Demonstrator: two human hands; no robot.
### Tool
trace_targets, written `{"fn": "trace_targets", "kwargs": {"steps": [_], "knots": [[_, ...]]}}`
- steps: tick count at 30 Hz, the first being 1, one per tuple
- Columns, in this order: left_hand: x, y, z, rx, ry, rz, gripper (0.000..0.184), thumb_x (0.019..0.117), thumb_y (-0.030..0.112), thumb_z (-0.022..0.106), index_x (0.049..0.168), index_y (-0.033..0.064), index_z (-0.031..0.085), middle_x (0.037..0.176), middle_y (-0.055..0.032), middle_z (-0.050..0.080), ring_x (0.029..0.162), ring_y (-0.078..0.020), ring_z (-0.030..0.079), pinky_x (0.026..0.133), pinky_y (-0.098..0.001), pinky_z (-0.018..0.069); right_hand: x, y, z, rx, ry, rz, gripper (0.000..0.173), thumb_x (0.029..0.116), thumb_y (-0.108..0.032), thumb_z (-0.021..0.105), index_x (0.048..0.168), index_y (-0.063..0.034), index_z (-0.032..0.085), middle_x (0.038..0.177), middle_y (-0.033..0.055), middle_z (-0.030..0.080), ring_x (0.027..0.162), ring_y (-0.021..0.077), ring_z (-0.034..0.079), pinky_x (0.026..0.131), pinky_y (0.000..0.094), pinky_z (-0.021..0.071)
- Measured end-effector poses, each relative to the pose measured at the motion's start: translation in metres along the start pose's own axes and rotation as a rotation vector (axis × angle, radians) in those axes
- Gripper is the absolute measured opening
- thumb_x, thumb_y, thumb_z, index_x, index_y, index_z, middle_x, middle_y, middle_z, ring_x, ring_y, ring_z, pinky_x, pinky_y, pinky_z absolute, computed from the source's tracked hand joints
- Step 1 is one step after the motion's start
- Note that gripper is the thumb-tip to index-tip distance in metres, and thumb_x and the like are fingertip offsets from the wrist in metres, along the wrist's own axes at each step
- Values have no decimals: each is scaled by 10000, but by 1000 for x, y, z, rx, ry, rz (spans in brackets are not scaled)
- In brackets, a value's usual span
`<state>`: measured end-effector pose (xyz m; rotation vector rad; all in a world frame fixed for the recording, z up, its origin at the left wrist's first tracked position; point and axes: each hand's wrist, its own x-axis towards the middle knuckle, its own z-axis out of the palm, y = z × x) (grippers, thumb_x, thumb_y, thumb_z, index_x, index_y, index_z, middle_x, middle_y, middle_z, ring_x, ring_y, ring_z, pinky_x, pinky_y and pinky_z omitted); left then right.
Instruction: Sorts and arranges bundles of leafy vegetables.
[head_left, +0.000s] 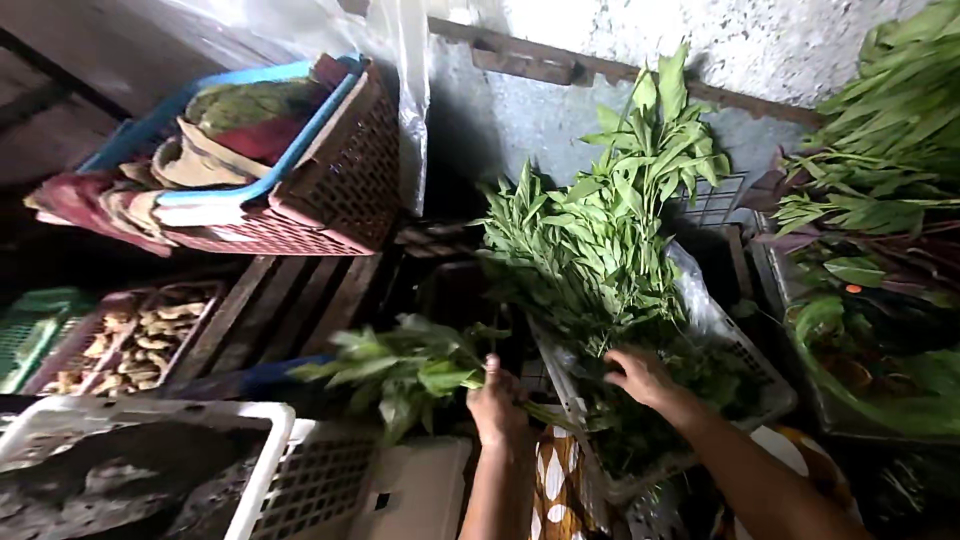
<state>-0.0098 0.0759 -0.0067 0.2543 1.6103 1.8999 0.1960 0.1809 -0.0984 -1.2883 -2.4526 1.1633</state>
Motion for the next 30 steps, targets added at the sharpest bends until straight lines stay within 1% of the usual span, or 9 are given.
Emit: {"fn": "trace_targets", "kwargs": {"steps": [2, 6, 11, 15, 19, 23, 26, 28, 30], "knots": [[-7, -16, 11, -20, -32, -123, 259, 1055, 179, 558, 813, 90, 532, 495, 38, 391, 380, -83, 377, 380, -253, 393, 11, 3, 1, -90, 184, 54, 377, 967, -279, 675, 1329, -178, 663, 1397, 197, 587, 1337, 395, 519, 1095, 583, 435], [-19, -59, 37, -35, -32, -335, 234, 1069, 211, 511, 899, 71, 588, 507, 52, 363, 382, -69, 341, 372, -232, 342, 22, 23, 6, -193, 85, 318, 469, 992, -230, 610, 1448, -126, 580, 1528, 273, 432, 1423, 475, 385, 1104, 665, 368], [-4, -102, 73, 120, -23, -262, 208, 1046, 166, 589, 1040, -40, 622, 726, -103, 658, 488, -135, 547, 461, -285, 495, 20, 19, -16, 40, 387, 217, 292, 1027, -134, 540, 1287, -68, 655, 1298, 160, 666, 1233, 325, 625, 1071, 546, 463], [14, -132, 110, 286, -97, -249, 249, 1023, 154, 632, 1193, -28, 631, 839, -127, 659, 566, -171, 594, 542, -340, 547, 17, 18, -37, 353, 479, 258, 389, 1023, -77, 555, 1409, -35, 543, 1243, 201, 669, 1112, 311, 682, 981, 465, 552], [25, -153, 136, 788, -167, -189, 389, 934, 211, 761, 1205, -45, 648, 1092, -233, 701, 1013, -345, 686, 913, -517, 548, 18, 26, -43, 448, 510, 276, 344, 1054, -90, 493, 1367, 11, 593, 1352, 206, 633, 1247, 287, 625, 1087, 429, 488], [30, -148, 145, 1145, -278, -153, 453, 919, 300, 763, 1235, -6, 656, 1230, -242, 673, 1184, -386, 642, 1025, -564, 501, 17, 29, -43, 520, 938, 122, 288, 1062, -142, 492, 1159, 82, 645, 1061, 200, 690, 983, 237, 678, 916, 393, 558], [30, -134, 133, 1081, -341, -140, 389, 894, 306, 793, 1136, 12, 713, 1130, -212, 709, 1088, -356, 677, 971, -555, 527, 9, 28, -57, 339, 1070, 170, 271, 1060, -151, 484, 1149, 63, 625, 955, 177, 691, 866, 243, 692, 813, 405, 580], [21, -114, 119, 899, -341, -158, 353, 876, 271, 820, 1075, 2, 706, 953, -152, 706, 850, -263, 676, 795, -462, 564, 3, 30, -67, 167, 742, 393, 343, 1052, -231, 526, 1275, 12, 620, 1190, 221, 688, 1093, 351, 685, 959, 521, 539], [7, -92, 102, 621, -329, -223, 278, 886, 178, 807, 1031, -17, 672, 782, -92, 651, 621, -161, 590, 582, -337, 523, 1, 25, -68, 48, 469, 499, 537, 1024, -388, 576, 1457, -73, 537, 1490, 257, 494, 1362, 441, 496, 1115, 619, 402]]}}
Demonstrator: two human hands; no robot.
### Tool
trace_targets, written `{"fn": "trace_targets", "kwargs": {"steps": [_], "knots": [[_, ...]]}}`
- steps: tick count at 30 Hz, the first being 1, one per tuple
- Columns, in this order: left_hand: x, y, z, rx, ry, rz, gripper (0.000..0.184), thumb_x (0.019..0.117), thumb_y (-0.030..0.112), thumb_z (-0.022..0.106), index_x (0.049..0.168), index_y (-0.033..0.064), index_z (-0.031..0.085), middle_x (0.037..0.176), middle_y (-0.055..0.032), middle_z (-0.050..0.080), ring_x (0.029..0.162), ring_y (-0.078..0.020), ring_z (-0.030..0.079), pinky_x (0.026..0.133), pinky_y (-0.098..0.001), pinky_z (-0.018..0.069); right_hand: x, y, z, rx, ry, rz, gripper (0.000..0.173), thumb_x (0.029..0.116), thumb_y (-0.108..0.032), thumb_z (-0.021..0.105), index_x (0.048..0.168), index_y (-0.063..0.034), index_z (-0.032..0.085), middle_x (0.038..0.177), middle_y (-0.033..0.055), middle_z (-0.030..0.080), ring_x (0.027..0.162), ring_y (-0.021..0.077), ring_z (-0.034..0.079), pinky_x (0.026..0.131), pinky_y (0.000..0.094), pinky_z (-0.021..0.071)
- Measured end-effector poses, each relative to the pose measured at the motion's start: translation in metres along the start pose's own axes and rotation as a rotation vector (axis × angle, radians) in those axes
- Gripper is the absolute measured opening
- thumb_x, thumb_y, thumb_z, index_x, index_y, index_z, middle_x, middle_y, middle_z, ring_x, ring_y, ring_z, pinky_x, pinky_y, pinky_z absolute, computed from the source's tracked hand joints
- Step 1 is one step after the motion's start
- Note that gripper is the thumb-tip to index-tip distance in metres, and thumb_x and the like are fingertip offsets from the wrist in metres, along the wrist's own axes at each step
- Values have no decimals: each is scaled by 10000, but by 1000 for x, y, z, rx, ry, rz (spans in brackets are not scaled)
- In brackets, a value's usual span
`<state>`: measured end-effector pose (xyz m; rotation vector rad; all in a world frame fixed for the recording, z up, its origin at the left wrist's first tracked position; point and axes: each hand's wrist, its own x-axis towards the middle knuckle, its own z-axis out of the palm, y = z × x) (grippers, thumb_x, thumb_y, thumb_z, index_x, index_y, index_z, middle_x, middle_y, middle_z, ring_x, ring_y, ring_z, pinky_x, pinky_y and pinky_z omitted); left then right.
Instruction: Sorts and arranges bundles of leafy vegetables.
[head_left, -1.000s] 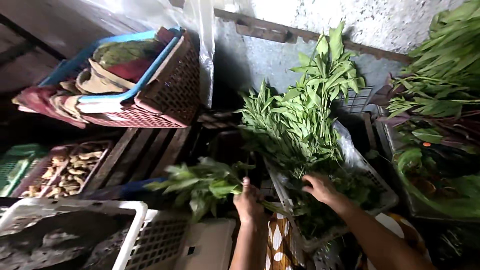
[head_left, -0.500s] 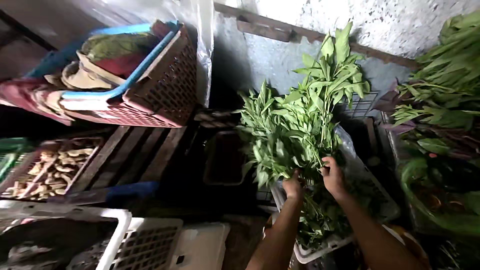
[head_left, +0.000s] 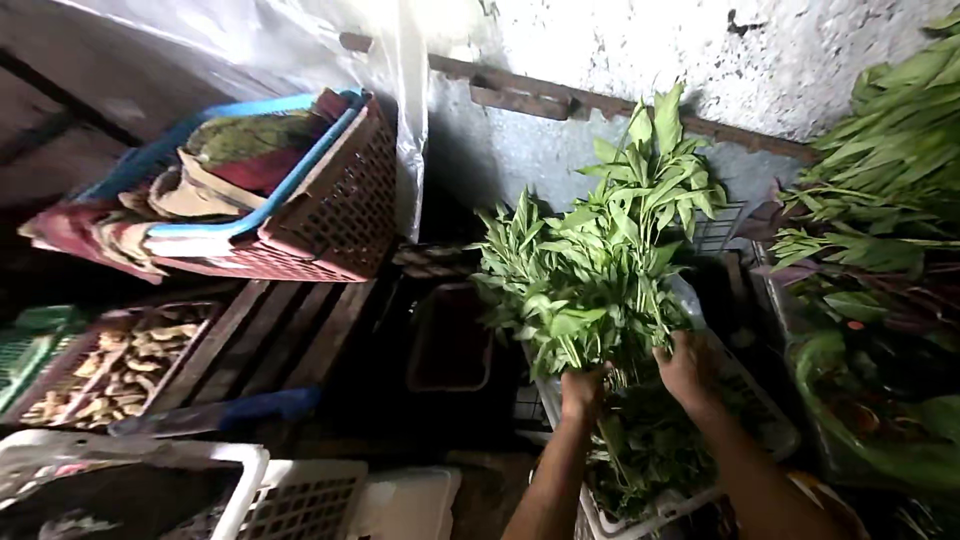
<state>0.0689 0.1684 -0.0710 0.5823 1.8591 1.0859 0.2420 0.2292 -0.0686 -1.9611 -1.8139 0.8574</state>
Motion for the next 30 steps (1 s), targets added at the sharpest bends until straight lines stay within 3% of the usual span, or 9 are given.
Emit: {"fn": "trace_targets", "kwargs": {"steps": [5, 8, 12, 15, 18, 21, 25, 27, 30], "knots": [[-35, -7, -25, -402, -102, -74, 250, 854, -65, 721, 1064, -15, 594, 763, -100, 656, 555, -136, 584, 493, -286, 505, -26, -19, 20, 227, -181, -321, 578, 988, -550, 566, 1357, -112, 639, 1414, 176, 579, 1359, 373, 493, 1129, 617, 364], [-47, -13, -24, -407, -180, -68, 293, 831, -101, 718, 1081, -2, 600, 744, -79, 648, 502, -101, 534, 439, -248, 451, -41, -28, 29, 571, -469, -239, 705, 968, -471, 667, 1486, -29, 484, 1449, 197, 558, 1341, 290, 548, 1139, 475, 445], [-52, -14, -28, -520, -156, -24, 189, 896, -75, 678, 1054, 0, 606, 777, -85, 660, 529, -101, 544, 457, -242, 461, -45, -30, 34, 776, -462, -175, 460, 1017, -229, 640, 1382, 30, 537, 1127, 172, 668, 912, 185, 675, 845, 352, 577], [-52, 1, -40, -595, 10, 50, 120, 997, 23, 606, 1109, -6, 576, 795, -93, 653, 604, -143, 615, 529, -290, 540, -40, -24, 29, 294, -488, -286, 459, 1036, -248, 608, 1401, 21, 539, 1289, 224, 645, 1184, 302, 644, 1061, 466, 500], [-42, 15, -49, -652, 190, 174, 95, 1021, 30, 557, 1101, -19, 571, 782, -78, 648, 630, -141, 639, 572, -300, 570, -38, -17, 26, -105, -543, -356, 594, 993, -335, 664, 1496, -69, 493, 1448, 220, 563, 1348, 402, 532, 1138, 629, 371], [-36, 15, -47, -703, 238, 211, 94, 1038, 8, 507, 1120, -28, 536, 790, -97, 654, 686, -181, 661, 651, -349, 594, -38, -17, 23, 7, -403, -406, 564, 952, -343, 680, 1450, -121, 540, 1482, 179, 523, 1377, 367, 488, 1145, 616, 350], [-37, -4, -23, -695, 219, 137, 86, 1045, 17, 471, 1069, -29, 540, 707, -90, 626, 605, -190, 644, 604, -363, 594, -31, -21, 32, 454, -349, -284, 303, 1061, -193, 526, 1281, -16, 636, 1221, 156, 686, 1080, 221, 701, 976, 395, 574], [-40, -15, -13, -661, 165, 83, 125, 1055, 43, 494, 1078, -59, 562, 747, -133, 665, 629, -214, 670, 623, -377, 605, -22, -18, 44, 495, -347, -237, 357, 1056, -219, 558, 1372, -64, 614, 1374, 177, 618, 1235, 254, 631, 1064, 415, 518], [-42, -27, -8, -569, 117, 10, 148, 1053, 93, 528, 1113, -35, 576, 737, -103, 643, 525, -145, 571, 478, -293, 507, -7, -18, 63, 389, -278, -267, 556, 1002, -341, 650, 1525, -218, 507, 1618, 257, 311, 1486, 417, 336, 1188, 542, 365]]}}
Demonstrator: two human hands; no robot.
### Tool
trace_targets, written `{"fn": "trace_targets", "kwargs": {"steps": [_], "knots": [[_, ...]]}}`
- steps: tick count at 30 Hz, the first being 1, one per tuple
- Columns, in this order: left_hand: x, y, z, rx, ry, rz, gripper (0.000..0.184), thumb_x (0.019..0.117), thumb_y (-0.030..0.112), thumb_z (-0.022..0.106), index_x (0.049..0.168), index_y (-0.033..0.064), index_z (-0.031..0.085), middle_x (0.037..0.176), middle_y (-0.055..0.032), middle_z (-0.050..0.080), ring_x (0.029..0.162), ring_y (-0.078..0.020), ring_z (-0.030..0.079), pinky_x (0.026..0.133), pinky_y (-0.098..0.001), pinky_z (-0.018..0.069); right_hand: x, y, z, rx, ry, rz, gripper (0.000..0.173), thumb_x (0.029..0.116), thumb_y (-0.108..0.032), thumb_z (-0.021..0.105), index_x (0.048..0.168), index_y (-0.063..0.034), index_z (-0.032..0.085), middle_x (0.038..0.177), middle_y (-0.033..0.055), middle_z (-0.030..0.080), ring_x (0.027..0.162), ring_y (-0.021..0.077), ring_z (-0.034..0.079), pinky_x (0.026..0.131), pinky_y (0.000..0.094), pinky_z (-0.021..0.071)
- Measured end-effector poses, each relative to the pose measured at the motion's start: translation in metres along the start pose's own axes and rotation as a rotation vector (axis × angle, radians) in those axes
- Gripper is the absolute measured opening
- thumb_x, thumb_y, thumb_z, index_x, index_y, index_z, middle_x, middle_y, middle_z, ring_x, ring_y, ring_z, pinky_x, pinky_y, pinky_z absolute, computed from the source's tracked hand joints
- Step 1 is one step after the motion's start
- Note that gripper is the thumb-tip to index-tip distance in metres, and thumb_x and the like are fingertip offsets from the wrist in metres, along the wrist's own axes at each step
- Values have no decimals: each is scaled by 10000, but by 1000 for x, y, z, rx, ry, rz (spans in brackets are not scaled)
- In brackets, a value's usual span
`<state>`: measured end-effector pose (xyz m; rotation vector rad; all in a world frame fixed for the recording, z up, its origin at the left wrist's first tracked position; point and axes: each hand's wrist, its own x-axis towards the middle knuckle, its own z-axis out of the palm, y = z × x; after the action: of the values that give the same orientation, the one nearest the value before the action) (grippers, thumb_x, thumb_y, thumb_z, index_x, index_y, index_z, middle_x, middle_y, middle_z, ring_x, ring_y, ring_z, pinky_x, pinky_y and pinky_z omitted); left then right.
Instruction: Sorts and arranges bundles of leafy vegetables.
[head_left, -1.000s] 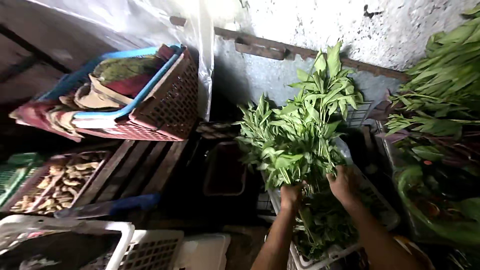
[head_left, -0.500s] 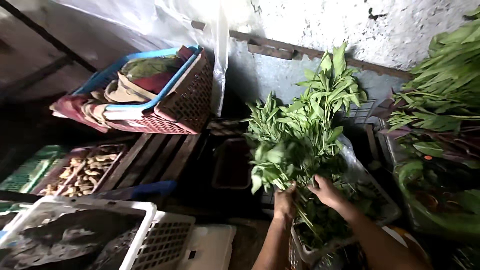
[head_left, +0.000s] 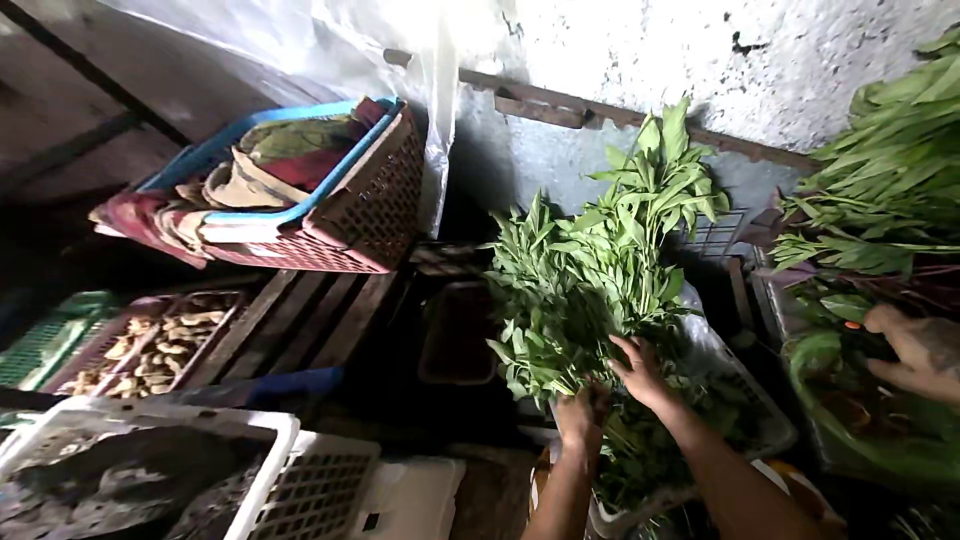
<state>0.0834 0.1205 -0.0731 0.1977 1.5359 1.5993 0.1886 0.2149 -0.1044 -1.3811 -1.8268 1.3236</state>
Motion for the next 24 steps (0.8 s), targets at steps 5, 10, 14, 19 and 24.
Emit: {"fn": "trace_targets", "kwargs": {"steps": [5, 10, 14, 19, 24], "knots": [[-8, 9, -15, -45, -113, -100, 387, 1107, 373, 415, 960, 68, 604, 533, 43, 391, 397, -76, 350, 381, -242, 356, 22, 15, 1, -2, 28, 107, 745, 1020, -458, 588, 1612, -91, 325, 1671, 235, 233, 1537, 422, 246, 1242, 569, 254], [-5, 34, -24, -263, -111, -78, 280, 1060, 187, 521, 803, 93, 574, 503, 52, 355, 385, -71, 336, 387, -227, 344, 19, 7, -8, 273, 544, 27, 229, 995, -120, 647, 1162, 29, 692, 1155, 187, 709, 1090, 260, 687, 998, 418, 548], [-5, 47, -14, -280, -114, -25, 139, 1044, 114, 540, 932, 51, 593, 616, -14, 518, 418, -73, 404, 387, -218, 381, -14, -22, -11, 329, 433, -139, 466, 939, -29, 675, 1367, 46, 506, 1056, 179, 697, 950, 232, 705, 844, 380, 597], [-18, 45, -1, -239, -201, -10, 44, 984, 38, 612, 1014, 10, 629, 676, -57, 577, 443, -92, 433, 408, -245, 406, -66, -30, -3, 63, 306, -459, 446, 965, -81, 639, 1401, 1, 598, 1018, 119, 732, 890, 166, 709, 847, 336, 603], [-44, 51, -7, -269, -324, 23, 74, 944, -16, 635, 1016, -6, 642, 682, -67, 608, 452, -91, 477, 421, -238, 438, -102, -34, 8, -141, 354, -610, 260, 959, -86, 628, 1184, -14, 735, 1109, 135, 746, 1046, 228, 718, 966, 376, 579]]}}
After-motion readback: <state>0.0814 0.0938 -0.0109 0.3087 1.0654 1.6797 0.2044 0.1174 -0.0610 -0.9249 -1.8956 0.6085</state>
